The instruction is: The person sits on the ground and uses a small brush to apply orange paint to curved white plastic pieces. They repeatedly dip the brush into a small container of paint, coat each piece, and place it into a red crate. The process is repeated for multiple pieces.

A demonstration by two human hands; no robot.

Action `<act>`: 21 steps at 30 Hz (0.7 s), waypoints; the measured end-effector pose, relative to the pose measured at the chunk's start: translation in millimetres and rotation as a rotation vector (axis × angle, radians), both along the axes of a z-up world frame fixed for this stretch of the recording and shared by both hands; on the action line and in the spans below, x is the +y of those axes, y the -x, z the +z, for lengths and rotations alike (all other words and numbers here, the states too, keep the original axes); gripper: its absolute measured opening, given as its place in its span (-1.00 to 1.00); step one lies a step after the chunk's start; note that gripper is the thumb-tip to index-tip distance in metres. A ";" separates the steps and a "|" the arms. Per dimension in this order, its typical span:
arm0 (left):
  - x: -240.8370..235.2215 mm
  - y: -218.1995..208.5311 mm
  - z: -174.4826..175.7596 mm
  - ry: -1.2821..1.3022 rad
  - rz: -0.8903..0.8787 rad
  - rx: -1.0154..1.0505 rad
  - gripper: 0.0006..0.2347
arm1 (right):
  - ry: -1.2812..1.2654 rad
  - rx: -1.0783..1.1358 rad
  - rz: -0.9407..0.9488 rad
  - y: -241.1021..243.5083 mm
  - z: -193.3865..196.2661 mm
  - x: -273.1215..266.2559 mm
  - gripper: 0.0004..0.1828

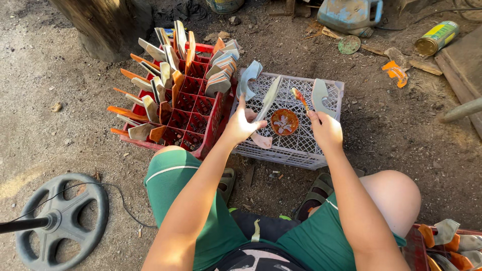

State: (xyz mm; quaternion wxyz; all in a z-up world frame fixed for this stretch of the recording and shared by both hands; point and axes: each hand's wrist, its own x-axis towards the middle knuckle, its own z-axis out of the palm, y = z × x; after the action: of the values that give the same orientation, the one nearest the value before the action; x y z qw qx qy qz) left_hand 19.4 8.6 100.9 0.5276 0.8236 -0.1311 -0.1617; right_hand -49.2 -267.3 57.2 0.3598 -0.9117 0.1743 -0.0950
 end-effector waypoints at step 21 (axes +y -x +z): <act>5.0 11.2 -7.6 0.940 -0.017 0.783 -0.66 | 0.093 -0.403 0.150 2.2 -17.6 13.8 -0.71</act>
State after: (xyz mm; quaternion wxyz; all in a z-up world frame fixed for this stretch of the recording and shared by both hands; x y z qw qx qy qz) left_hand 8.2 13.6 93.4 0.8423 0.3808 0.0085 -0.3814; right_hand -51.4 -253.5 39.6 0.3510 -0.9003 0.0258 -0.2559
